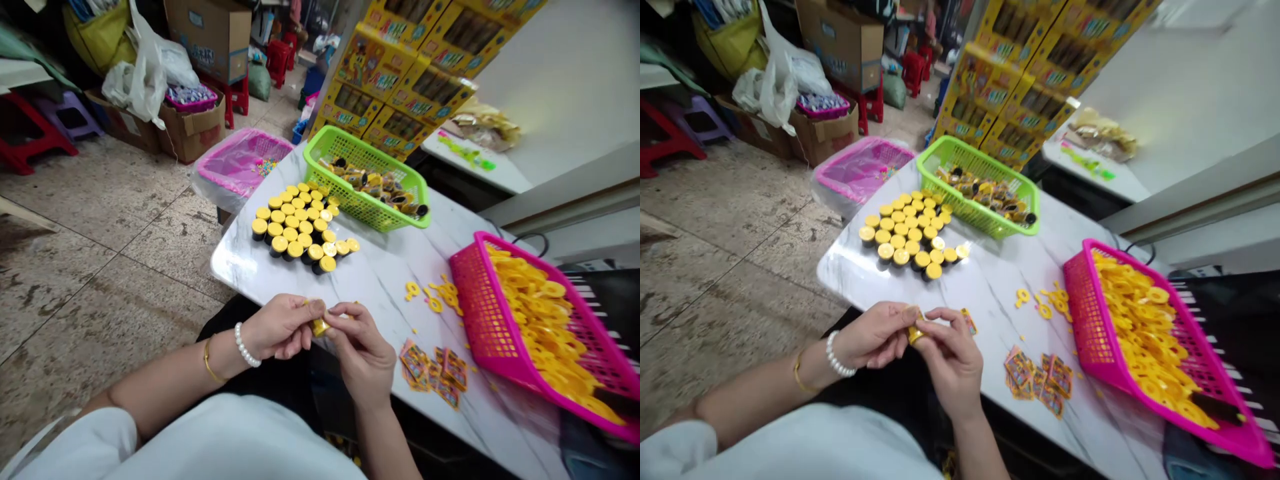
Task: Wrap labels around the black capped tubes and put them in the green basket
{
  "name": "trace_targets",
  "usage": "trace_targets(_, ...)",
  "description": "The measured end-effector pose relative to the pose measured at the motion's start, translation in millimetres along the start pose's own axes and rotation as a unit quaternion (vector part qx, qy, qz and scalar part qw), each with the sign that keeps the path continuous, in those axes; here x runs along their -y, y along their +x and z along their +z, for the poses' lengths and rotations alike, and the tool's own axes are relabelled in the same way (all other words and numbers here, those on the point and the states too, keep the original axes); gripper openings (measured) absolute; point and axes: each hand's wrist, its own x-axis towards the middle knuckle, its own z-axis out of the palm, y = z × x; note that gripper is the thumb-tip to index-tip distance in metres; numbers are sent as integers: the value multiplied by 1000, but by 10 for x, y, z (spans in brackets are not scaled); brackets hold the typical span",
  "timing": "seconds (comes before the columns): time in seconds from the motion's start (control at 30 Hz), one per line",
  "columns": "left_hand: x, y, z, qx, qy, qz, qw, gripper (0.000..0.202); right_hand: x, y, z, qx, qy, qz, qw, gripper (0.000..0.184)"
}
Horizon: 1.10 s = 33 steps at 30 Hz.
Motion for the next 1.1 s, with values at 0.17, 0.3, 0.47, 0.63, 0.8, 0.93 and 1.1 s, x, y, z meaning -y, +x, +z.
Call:
trace_targets(0.17,20,11,62,1,-68,24,997,70,23,242,-128,85,-70,30,993,18)
trace_targets(0.3,60,53,54,-19,-80,35,996,77,9,1116,-439,-15,-165,36,986,15)
trace_targets(0.47,63,-7,20,-41,-67,57,995,78,43,1866,-766,-108,-232,21,967,68)
trace_targets(0.63,63,-22,-28,-30,-73,63,995,68,-53,1116,-756,2,-367,-5,930,24)
trace_targets(0.8,61,8,1,-3,-52,48,997,57,-414,267,-692,0,-321,81,944,24)
trace_targets(0.93,41,37,99,-14,-29,53,998,54,-542,183,-613,-33,-310,68,948,21)
trace_targets(1.1,50,-30,132,-54,-32,66,996,52,-507,251,-646,-14,-304,53,951,17)
